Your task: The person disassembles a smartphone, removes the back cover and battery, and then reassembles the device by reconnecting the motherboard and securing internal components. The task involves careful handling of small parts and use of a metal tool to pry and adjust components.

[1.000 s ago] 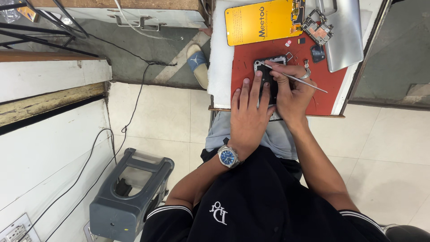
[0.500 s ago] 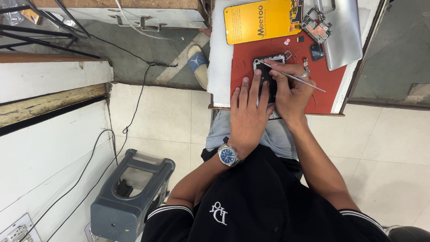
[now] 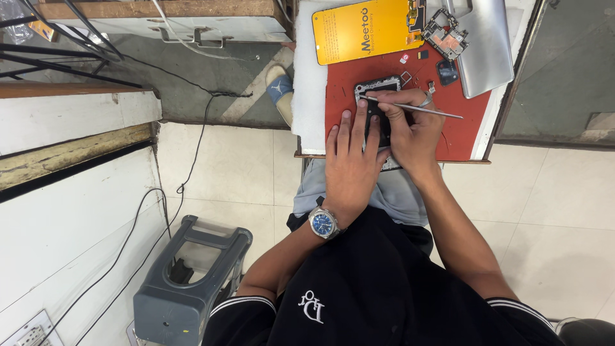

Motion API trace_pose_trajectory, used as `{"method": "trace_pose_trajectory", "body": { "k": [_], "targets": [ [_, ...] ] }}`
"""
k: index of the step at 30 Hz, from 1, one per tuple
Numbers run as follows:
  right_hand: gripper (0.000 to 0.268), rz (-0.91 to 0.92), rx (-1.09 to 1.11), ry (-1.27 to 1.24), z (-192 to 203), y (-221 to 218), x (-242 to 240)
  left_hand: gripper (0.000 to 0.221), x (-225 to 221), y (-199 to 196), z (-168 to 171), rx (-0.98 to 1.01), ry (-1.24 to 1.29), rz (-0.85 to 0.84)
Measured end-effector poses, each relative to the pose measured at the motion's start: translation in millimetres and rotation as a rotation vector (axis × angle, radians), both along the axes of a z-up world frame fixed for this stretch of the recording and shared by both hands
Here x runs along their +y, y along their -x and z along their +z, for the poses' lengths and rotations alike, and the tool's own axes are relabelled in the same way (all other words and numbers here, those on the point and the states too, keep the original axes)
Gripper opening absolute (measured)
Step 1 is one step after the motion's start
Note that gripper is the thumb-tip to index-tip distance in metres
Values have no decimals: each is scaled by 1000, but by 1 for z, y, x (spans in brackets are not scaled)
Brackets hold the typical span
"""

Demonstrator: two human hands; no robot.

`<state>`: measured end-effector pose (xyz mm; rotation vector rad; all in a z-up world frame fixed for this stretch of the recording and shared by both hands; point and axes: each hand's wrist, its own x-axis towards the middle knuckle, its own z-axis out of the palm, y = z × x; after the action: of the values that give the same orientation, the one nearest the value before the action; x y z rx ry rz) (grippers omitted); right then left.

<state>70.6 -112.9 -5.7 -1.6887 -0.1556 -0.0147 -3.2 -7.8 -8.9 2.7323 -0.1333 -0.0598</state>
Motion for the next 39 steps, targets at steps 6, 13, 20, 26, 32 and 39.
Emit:
{"method": "trace_pose_trajectory", "body": {
  "k": [6, 13, 20, 26, 32, 39],
  "targets": [
    [4, -11, -74, 95, -1, 3, -1, 71, 0, 0, -1, 4, -11, 0],
    [4, 12, 9, -23, -1, 5, -5, 68, 7, -1, 2, -99, 70, -2],
    [2, 10, -87, 172, -1, 9, -8, 91, 25, -4, 4, -141, 538, 119],
    [1, 29, -74, 111, 0, 14, -9, 102, 25, -9, 10, -12, 514, 154],
    [9, -64, 1, -368, -6, 25, -21, 93, 28, -6, 4, -106, 528, 115],
    [21, -154, 302, 99, 11, 54, -72, 55, 32, 3, -3, -157, 874, 229]
  ]
}}
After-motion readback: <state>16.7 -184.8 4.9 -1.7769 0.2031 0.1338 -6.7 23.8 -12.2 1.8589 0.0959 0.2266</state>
